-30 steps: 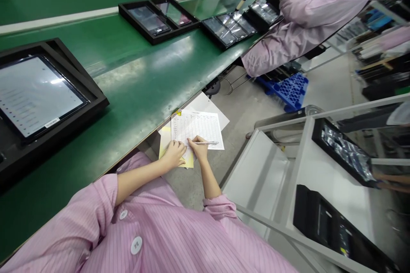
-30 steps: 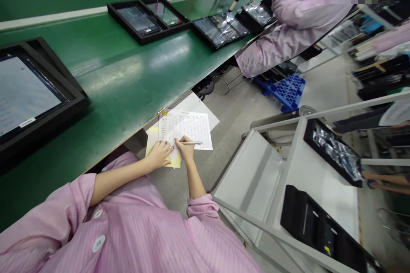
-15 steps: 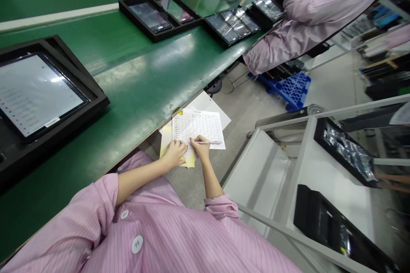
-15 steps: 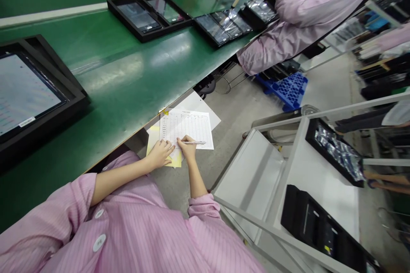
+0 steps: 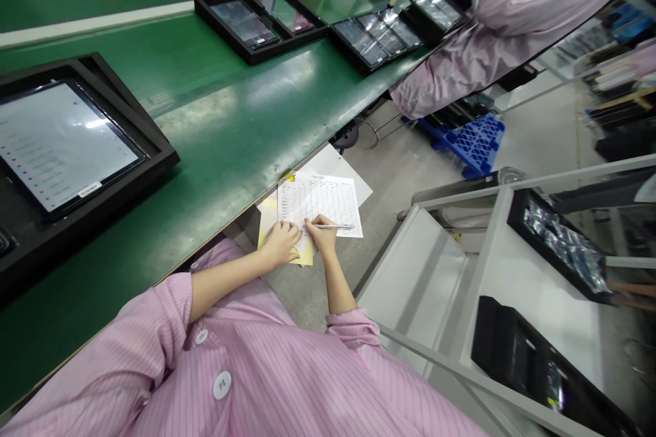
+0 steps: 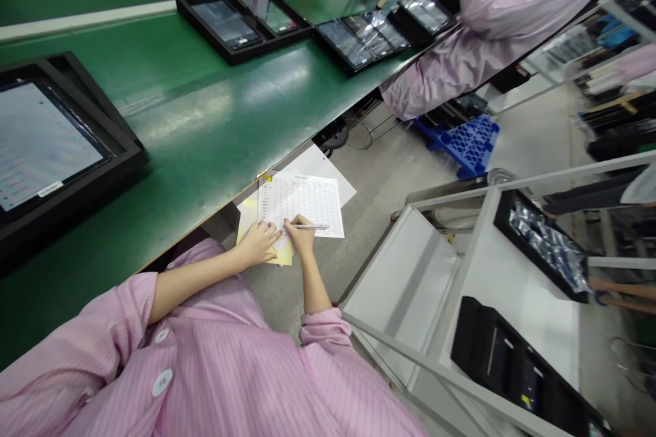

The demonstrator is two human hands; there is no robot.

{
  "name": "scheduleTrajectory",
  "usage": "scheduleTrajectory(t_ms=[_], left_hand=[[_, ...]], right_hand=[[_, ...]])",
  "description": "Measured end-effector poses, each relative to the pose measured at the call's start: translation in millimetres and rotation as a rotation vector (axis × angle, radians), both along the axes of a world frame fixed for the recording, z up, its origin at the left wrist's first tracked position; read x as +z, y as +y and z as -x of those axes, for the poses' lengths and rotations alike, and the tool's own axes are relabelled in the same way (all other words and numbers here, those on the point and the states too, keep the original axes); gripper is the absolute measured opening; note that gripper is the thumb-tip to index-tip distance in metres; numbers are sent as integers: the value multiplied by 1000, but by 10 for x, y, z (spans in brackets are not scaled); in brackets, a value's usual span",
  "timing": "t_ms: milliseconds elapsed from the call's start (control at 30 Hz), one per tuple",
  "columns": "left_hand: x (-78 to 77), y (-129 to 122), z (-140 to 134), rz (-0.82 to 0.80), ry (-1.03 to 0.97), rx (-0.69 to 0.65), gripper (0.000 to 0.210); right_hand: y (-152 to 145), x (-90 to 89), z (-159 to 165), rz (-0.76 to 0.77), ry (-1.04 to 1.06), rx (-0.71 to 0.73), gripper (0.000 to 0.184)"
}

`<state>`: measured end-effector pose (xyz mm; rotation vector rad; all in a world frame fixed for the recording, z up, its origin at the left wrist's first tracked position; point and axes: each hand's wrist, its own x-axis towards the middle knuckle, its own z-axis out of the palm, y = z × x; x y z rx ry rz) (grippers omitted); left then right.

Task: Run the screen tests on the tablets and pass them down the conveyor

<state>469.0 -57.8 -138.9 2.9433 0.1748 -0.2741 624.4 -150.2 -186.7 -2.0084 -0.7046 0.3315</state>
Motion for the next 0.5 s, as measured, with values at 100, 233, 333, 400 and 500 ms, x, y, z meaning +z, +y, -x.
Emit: scheduleTrajectory(t_ms=[100,233,333,400,500], left_hand=[[-13,-2,-3,8,-2,6,72],[-24,1,2,21,0,3,73],[-22,6,6,33,2,3,72],[-19,14,0,45,6,1,71],[-9,47,-9,67,8,-4,70]], right_hand=[[-6,-29,-15,-2,-6,-7,37],[-5,-52,-13,0,-25,-2,35],[2,-59,0,-7,-32,-11,35],[4,-70,-2,-10,-29,-19,36],[-7,-103,-52,-3,-7,-19,37]])
